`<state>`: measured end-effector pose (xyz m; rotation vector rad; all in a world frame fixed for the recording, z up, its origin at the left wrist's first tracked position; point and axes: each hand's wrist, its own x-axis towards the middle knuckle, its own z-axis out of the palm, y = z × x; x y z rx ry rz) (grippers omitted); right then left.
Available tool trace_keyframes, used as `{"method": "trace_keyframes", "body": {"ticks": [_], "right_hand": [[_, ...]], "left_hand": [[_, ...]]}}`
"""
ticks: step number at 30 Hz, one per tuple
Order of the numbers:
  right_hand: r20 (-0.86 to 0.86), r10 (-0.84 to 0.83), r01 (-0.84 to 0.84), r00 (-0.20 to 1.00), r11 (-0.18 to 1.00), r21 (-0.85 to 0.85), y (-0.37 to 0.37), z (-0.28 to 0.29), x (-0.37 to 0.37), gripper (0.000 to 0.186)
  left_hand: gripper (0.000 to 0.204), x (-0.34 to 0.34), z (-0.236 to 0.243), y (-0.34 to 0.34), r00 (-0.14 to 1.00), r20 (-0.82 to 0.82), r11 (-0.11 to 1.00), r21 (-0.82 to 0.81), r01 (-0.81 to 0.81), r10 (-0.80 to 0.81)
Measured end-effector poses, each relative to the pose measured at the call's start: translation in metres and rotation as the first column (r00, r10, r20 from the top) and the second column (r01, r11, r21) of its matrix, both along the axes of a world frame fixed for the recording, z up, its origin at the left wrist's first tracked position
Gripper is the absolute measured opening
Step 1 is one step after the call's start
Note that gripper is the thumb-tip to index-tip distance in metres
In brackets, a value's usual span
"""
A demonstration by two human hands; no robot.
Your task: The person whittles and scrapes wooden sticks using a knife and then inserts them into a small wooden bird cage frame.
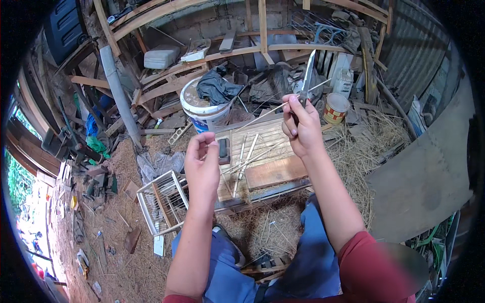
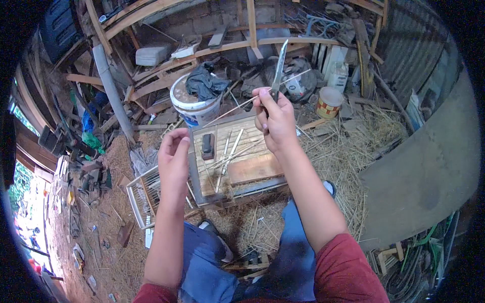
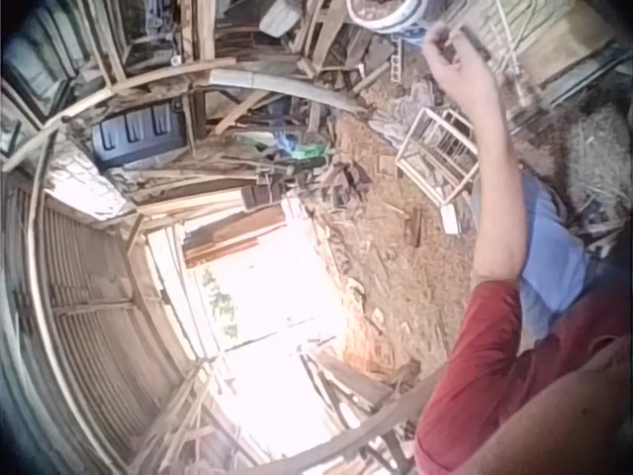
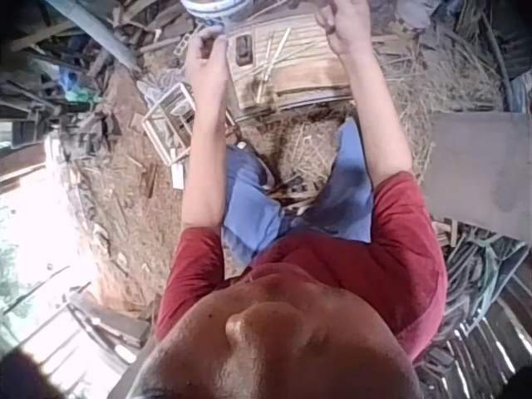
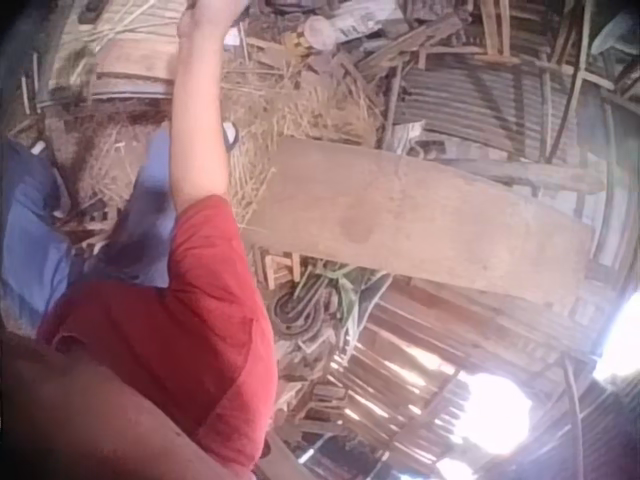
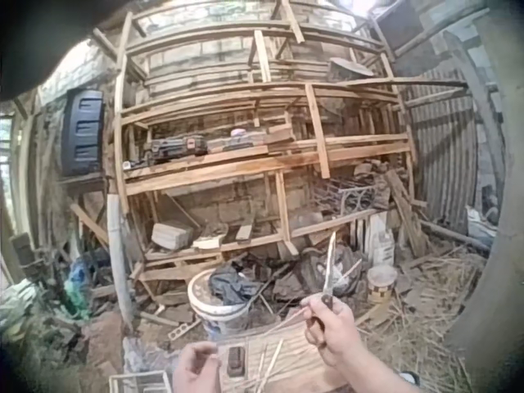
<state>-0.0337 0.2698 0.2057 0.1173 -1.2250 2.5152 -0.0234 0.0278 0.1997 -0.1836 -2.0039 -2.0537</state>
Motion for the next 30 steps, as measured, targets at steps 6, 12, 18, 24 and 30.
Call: {"method": "trace_keyframes", "body": {"ticks": [6,12,18,24,30], "right_hand": [[-0.005,0.033,-0.033,0.999,0.999,-0.007,-0.008,-0.001,0.003,0.021],[0.006,0.039,-0.039,0.999,0.999,0.024,-0.006,-0.003,0.006,0.023],[0.041,0.007,-0.011,0.999,0.996,0.090,-0.010,0.002,0.011,0.024],[0.069,0.009,-0.023,0.998,0.979,0.204,-0.015,0.006,0.016,0.022],[0.090,-0.028,-0.007,0.996,0.930,0.367,-0.016,0.001,0.015,0.021]], "left_hand": [[0.024,0.010,0.004,0.016,0.991,0.000,0.991,-0.028,0.130,-0.130],[0.018,0.015,0.012,0.032,0.981,-0.041,0.968,0.158,0.196,-0.192],[0.014,0.014,0.007,0.029,0.979,-0.073,0.981,0.026,0.194,-0.192],[0.010,0.018,0.008,0.036,0.951,-0.287,0.936,-0.353,0.011,-0.119],[0.013,0.022,0.005,0.037,0.981,-0.065,0.922,-0.358,0.148,-0.183]]}}
